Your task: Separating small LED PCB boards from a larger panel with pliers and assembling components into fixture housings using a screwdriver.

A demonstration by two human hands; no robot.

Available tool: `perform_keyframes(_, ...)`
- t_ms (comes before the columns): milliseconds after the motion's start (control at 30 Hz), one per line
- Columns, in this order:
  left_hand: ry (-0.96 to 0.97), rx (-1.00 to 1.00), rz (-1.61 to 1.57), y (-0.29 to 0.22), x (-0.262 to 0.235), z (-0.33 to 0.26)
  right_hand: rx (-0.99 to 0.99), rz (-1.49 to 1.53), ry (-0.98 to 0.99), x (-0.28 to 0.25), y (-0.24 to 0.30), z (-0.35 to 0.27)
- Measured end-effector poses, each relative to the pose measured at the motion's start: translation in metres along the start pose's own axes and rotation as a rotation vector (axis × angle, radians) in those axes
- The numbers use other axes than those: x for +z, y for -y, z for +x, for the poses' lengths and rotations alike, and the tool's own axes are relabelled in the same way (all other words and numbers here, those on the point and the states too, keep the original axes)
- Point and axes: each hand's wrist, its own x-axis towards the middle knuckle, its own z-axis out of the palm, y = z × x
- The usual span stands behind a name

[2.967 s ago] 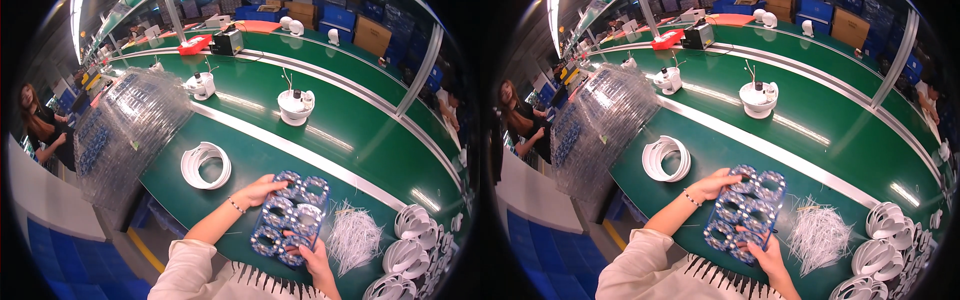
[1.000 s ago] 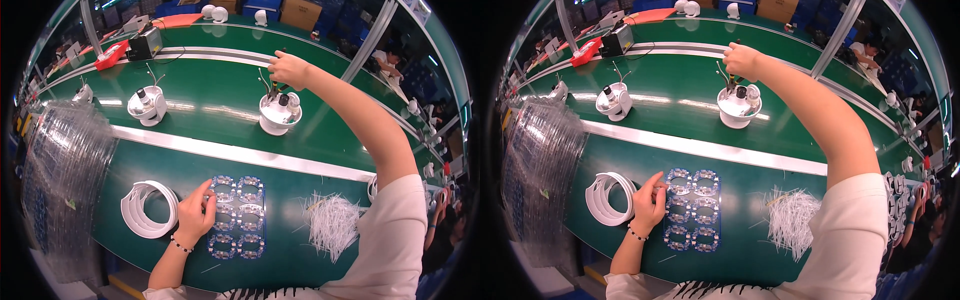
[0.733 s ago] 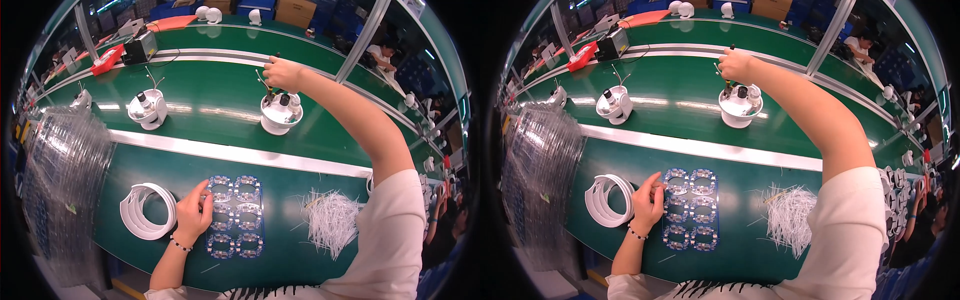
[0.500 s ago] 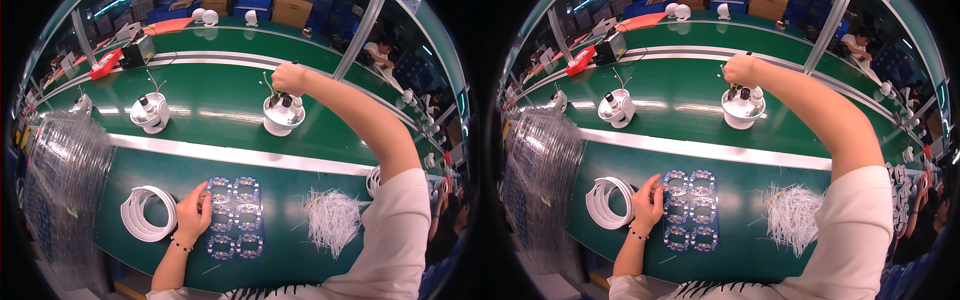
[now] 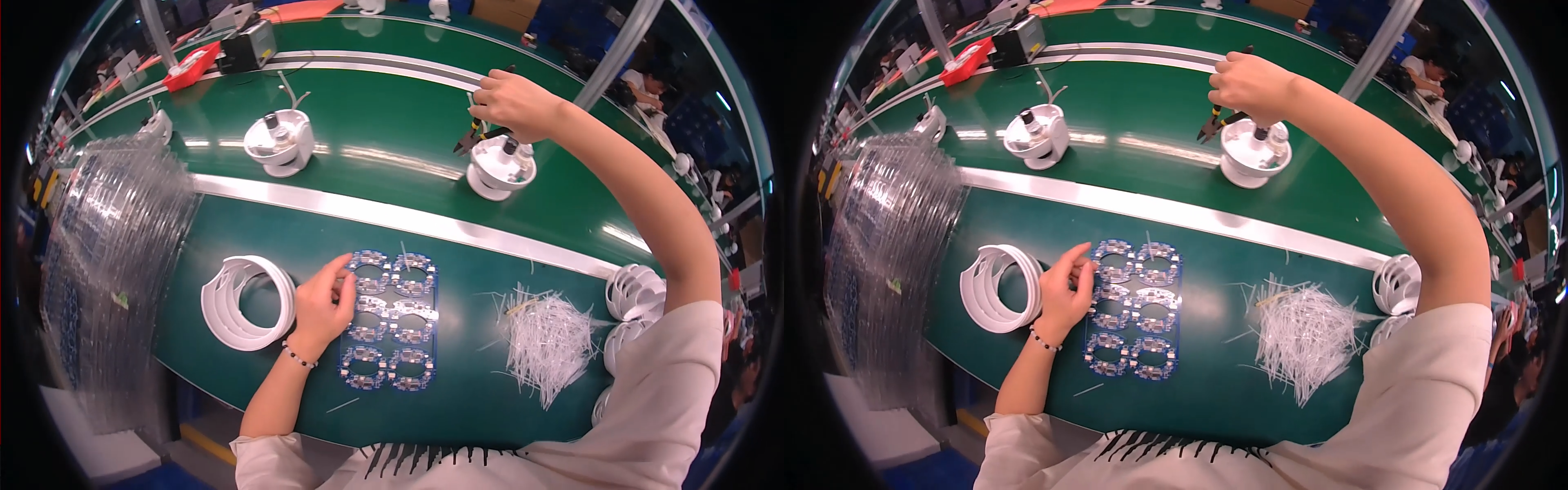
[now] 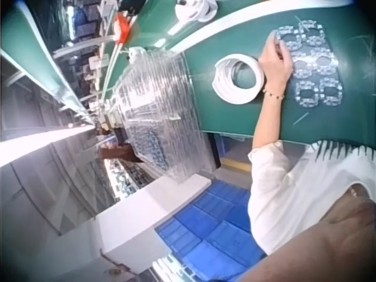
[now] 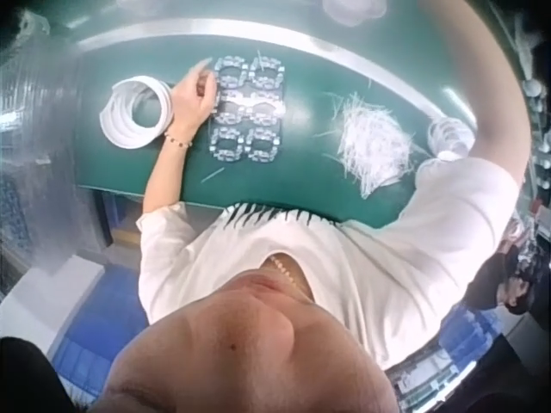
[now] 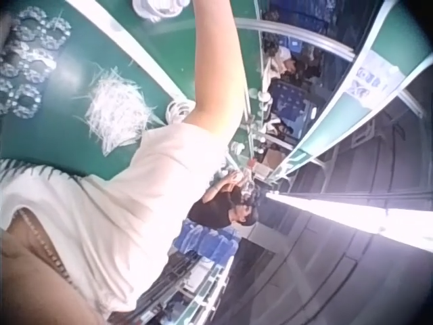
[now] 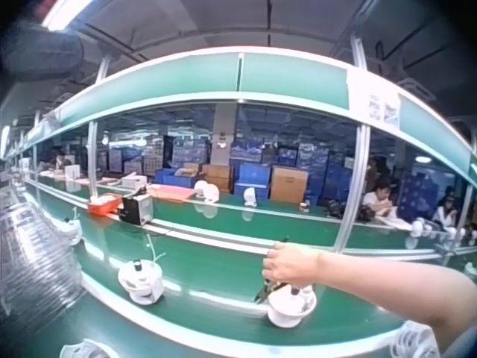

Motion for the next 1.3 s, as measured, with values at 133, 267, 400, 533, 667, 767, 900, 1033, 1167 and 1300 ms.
perform_keyframes(133,0.002,0.034,-0.006,-0.002,0.0,-0.001,0.016,0.0,-0.084,-0.018,0.005,0.04)
perform_keyframes(267,0.035,0.058,0.021,-0.003,-0.007,-0.006,0.159,-0.022,-0.299,-0.033,0.006,0.106)
perform_keyframes(400,0.024,0.181,0.036,-0.008,-0.006,-0.005,0.246,-0.003,-0.333,-0.041,0.007,0.169)
perform_keyframes(533,0.013,0.244,0.046,-0.013,-0.008,-0.006,0.295,0.063,-0.104,-0.035,0.013,0.205)
perform_keyframes(667,0.037,0.246,0.012,-0.013,-0.007,-0.006,0.306,0.075,-0.102,-0.023,0.009,0.219)
perform_keyframes(767,0.056,0.239,-0.014,-0.014,-0.007,-0.005,0.276,0.057,-0.124,-0.018,0.009,0.224)
perform_keyframes(900,0.095,0.203,-0.016,-0.012,-0.009,0.0,0.265,0.111,0.079,-0.024,0.014,0.225)
perform_keyframes(1033,0.079,0.181,-0.047,-0.011,0.002,0.005,0.262,0.161,0.026,-0.02,0.009,0.208)
perform_keyframes(1167,0.073,0.113,-0.025,-0.006,-0.004,-0.001,0.261,0.198,0.0,-0.02,0.017,0.216)
perform_keyframes(1300,0.033,0.148,-0.006,0.003,-0.007,-0.017,0.297,0.224,0.028,-0.016,0.034,0.221)
